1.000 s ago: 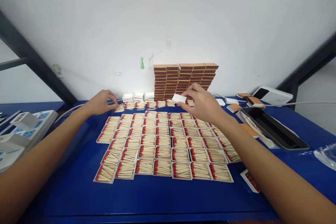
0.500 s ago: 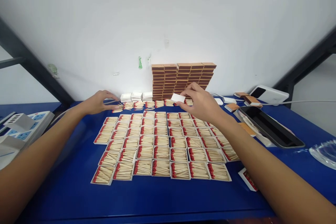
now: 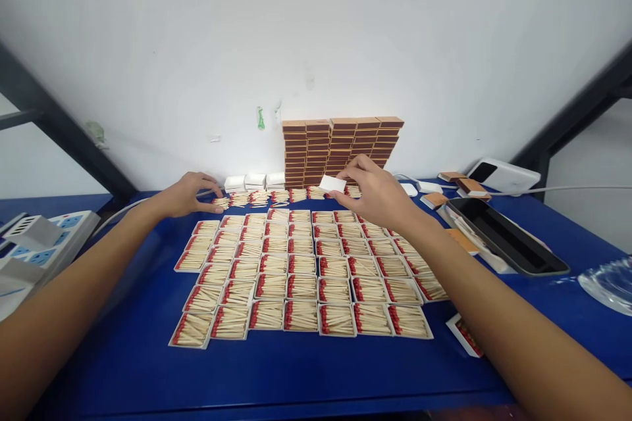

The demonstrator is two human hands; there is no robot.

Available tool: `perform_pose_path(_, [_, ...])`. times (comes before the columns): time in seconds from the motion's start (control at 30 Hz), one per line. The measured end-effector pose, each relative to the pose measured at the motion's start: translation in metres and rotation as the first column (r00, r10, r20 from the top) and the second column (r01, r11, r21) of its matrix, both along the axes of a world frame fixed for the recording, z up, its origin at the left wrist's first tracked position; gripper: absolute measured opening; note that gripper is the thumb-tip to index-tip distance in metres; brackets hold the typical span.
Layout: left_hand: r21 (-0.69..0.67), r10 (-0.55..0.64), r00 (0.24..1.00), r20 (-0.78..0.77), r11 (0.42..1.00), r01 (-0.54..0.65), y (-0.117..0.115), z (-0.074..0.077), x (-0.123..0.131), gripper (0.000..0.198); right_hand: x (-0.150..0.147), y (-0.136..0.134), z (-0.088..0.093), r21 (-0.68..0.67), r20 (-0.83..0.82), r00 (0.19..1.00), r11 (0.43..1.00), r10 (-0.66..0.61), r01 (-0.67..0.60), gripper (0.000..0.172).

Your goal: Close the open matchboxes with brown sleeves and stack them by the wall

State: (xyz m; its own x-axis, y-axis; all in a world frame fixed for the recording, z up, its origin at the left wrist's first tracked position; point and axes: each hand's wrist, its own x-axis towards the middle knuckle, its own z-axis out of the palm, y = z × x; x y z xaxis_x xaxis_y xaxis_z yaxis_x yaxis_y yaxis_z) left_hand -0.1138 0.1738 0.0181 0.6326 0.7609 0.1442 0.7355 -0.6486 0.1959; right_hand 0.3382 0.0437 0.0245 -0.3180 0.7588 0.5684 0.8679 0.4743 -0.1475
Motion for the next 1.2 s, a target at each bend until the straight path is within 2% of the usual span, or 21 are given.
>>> perform_pose_path(0.17, [0.011, 0.030, 1.000, 0.003, 0.999, -0.030, 0.000, -0.001, 0.002, 0.045, -0.001, 0.003, 0.002, -0.054, -0.037, 0.999, 0.998, 0.011, -0.013, 0.043])
perform_pose_path(0.43, [0.062, 0.045, 0.998, 0.032, 0.997, -0.047, 0.005, -0.011, -0.004, 0.049, -0.008, 0.004, 0.015, -0.129, -0.075, 0.997, 0.991, 0.033, -0.042, 0.044])
perform_pose_path(0.57, [0.058, 0.026, 1.000, 0.003, 0.998, -0.026, 0.005, -0.011, -0.006, 0.052, -0.011, 0.004, 0.021, -0.129, -0.075, 0.993, 0.987, 0.087, -0.096, 0.050])
perform_pose_path(0.67, [0.054, 0.004, 1.000, -0.003, 0.999, -0.004, 0.003, -0.010, -0.006, 0.052, -0.017, 0.006, 0.023, -0.183, -0.062, 0.988, 0.972, 0.139, -0.148, 0.049])
perform_pose_path(0.87, [0.072, 0.027, 0.999, 0.030, 0.997, -0.029, 0.000, -0.016, -0.006, 0.050, -0.037, 0.012, 0.025, -0.248, -0.026, 0.985, 0.953, 0.173, -0.174, 0.029])
perform_pose_path(1.07, [0.083, 0.034, 0.999, 0.021, 0.996, -0.036, 0.000, -0.021, -0.011, 0.050, -0.062, 0.012, 0.034, -0.272, -0.056, 0.982, 0.943, 0.181, -0.190, 0.024])
perform_pose_path(1.2, [0.082, 0.038, 0.999, 0.008, 0.996, -0.039, -0.002, -0.023, -0.012, 0.048, -0.090, 0.025, 0.034, -0.267, -0.046, 0.968, 0.931, 0.246, -0.249, 0.021])
